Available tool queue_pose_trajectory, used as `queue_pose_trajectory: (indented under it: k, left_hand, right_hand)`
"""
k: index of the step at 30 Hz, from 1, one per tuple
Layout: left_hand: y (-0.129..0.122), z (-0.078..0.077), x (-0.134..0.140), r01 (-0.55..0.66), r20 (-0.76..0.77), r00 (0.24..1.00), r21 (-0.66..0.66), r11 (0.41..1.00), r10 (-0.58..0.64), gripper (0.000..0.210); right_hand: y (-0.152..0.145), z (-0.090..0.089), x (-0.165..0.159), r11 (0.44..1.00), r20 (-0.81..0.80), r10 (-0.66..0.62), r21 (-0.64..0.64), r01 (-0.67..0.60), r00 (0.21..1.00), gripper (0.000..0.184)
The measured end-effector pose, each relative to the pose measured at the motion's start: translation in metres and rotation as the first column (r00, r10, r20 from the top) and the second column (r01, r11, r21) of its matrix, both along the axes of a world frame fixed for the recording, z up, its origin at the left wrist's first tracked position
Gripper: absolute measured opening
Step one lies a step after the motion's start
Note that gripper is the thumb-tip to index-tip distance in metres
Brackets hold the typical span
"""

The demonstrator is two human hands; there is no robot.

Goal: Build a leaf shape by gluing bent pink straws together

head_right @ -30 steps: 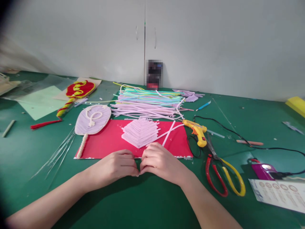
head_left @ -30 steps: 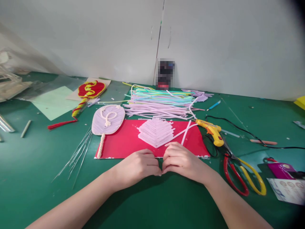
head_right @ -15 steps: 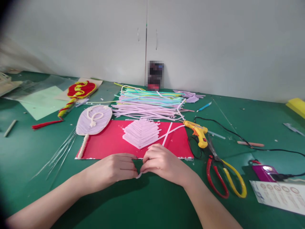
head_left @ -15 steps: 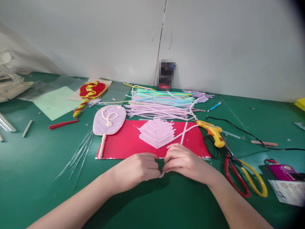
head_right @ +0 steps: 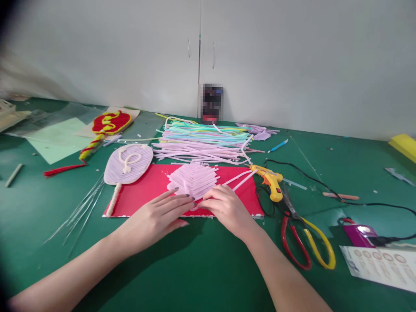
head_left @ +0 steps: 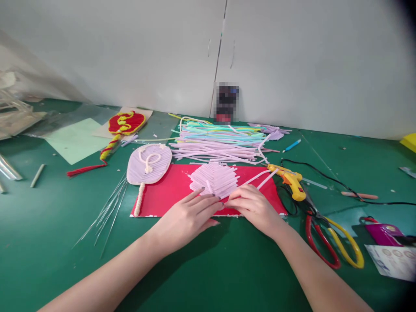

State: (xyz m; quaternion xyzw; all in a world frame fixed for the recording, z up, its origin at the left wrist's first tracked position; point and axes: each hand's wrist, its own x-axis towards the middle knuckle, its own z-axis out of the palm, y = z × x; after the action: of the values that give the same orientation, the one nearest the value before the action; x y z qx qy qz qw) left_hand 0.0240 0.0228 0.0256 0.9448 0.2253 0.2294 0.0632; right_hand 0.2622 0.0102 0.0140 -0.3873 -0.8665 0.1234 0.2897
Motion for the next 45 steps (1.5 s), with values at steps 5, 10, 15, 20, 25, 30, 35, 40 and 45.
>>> queue_pose_trajectory:
  k: [5,10,15,20,25,30,35,40,45]
  left_hand:
    - [-0.005,-0.006,0.005,-0.066,-0.034,0.997,0.059,0.996,0.068,0.028]
    - [0.001,-0.006,-0.002,-0.033,-0.086,0.995,0.09,0.995,0.041,0.025]
    - [0.003,-0.003,-0.004,-0.048,-0.05,0.998,0.038,0.998,0.05,0.025]
    - [0.004,-0.006,-0.003,-0.071,-0.009,0.997,0.04,0.997,0.071,0.024]
    - [0.004,-0.006,-0.001,-0.111,0.045,0.993,0.048,0.993,0.109,0.02]
    - [0.005,-0.007,-0.001,-0.094,0.035,0.995,0.004,0.996,0.093,0.019]
    - [0.002,-0.012,0.0,-0.139,0.041,0.989,-0.048,0.989,0.141,0.022]
    - [-0.002,-0.014,0.003,-0.165,0.01,0.986,-0.016,0.986,0.165,0.024]
    - [-0.005,-0.017,0.006,-0.16,-0.077,0.984,0.008,0.987,0.16,0.039]
  right_hand:
    - [0.007,-0.009,-0.002,0.999,-0.014,0.024,0.048,-0.023,1.0,0.02]
    - [0.006,-0.008,-0.004,0.999,-0.015,0.04,0.035,-0.04,0.999,0.019]
    - [0.005,-0.006,-0.007,0.999,-0.012,0.03,0.036,-0.03,0.999,0.018]
    - [0.004,-0.004,-0.009,0.999,-0.015,0.03,0.024,-0.03,0.999,0.017]
    - [0.003,-0.003,-0.008,1.0,-0.021,0.019,0.016,-0.019,1.0,0.018]
    - [0.003,-0.005,-0.007,1.0,-0.014,0.02,0.013,-0.02,1.0,0.019]
    - [0.008,-0.009,-0.006,1.0,0.009,-0.023,0.015,0.023,1.0,0.021]
    - [0.011,-0.013,-0.007,0.999,0.036,-0.036,-0.007,0.036,0.999,0.022]
    - [0.012,-0.016,-0.007,0.999,0.03,-0.03,0.014,0.03,0.999,0.021]
